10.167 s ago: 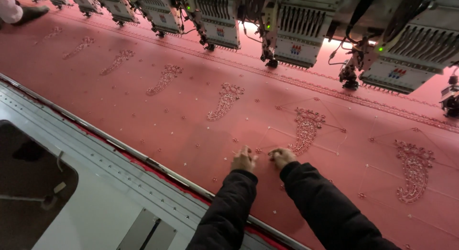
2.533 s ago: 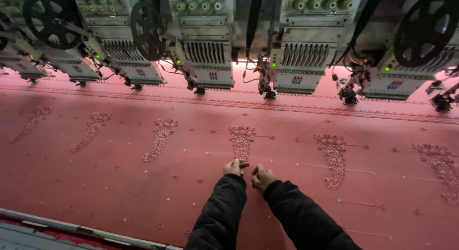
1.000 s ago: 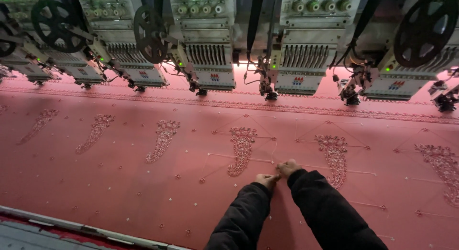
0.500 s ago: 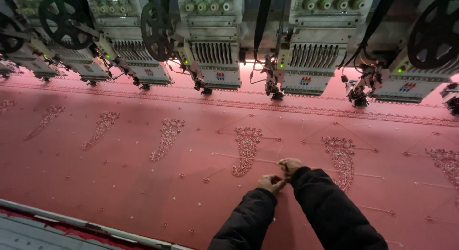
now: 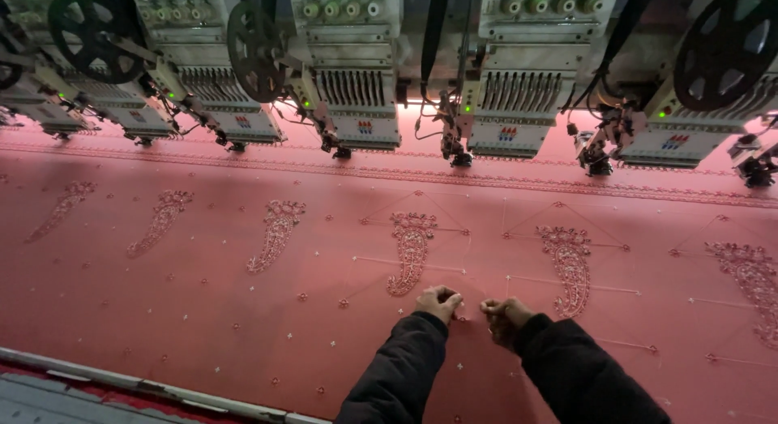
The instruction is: The person operates a large multi-head embroidery machine, using their hands to thread a needle, adjust the pink fabric on the frame, and smooth the material during the process.
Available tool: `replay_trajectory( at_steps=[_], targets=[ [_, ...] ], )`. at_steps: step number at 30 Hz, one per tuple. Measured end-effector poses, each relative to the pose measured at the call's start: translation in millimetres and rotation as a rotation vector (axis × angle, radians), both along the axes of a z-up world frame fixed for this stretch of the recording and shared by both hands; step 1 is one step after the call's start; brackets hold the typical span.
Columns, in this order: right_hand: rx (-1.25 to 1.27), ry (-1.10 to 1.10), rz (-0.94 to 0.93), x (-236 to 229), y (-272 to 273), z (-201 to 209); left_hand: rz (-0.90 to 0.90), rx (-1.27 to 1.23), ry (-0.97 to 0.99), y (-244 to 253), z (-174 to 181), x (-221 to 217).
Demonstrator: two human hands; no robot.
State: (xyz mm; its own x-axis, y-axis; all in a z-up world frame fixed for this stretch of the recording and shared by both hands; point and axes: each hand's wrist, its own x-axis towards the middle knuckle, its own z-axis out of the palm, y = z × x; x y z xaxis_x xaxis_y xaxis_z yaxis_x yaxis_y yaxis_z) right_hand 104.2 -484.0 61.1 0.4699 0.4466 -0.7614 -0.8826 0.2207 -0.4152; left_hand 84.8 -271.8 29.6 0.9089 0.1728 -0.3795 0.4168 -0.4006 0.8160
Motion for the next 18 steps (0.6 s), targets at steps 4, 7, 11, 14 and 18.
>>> replay_trajectory(
  at_steps=[4,7,11,14,18],
  targets=[
    [-0.173,-0.03,0.079,18.8,-21.8,15.7,-0.01,0.036,-0.025,19.5,-1.0,-4.9],
    [-0.282,-0.064,-0.065,74.2,-47.5,-25.7,0.065,0.056,-0.039,19.8,12.3,-9.5],
    [-0.186,-0.155,-0.128,118.7,-10.7,-60.6,0.049,0.016,-0.126,9.5,-20.5,16.9],
    [-0.273,-0.102,-0.194,128.4,29.6,-36.3,-0.013,-0.065,-0.05,14.0,-23.4,4.7],
    [-0.328,-0.203,-0.186,159.4,58.7,-46.1,0.044,-0.072,-0.101,22.8,-12.1,-0.9]
  ],
)
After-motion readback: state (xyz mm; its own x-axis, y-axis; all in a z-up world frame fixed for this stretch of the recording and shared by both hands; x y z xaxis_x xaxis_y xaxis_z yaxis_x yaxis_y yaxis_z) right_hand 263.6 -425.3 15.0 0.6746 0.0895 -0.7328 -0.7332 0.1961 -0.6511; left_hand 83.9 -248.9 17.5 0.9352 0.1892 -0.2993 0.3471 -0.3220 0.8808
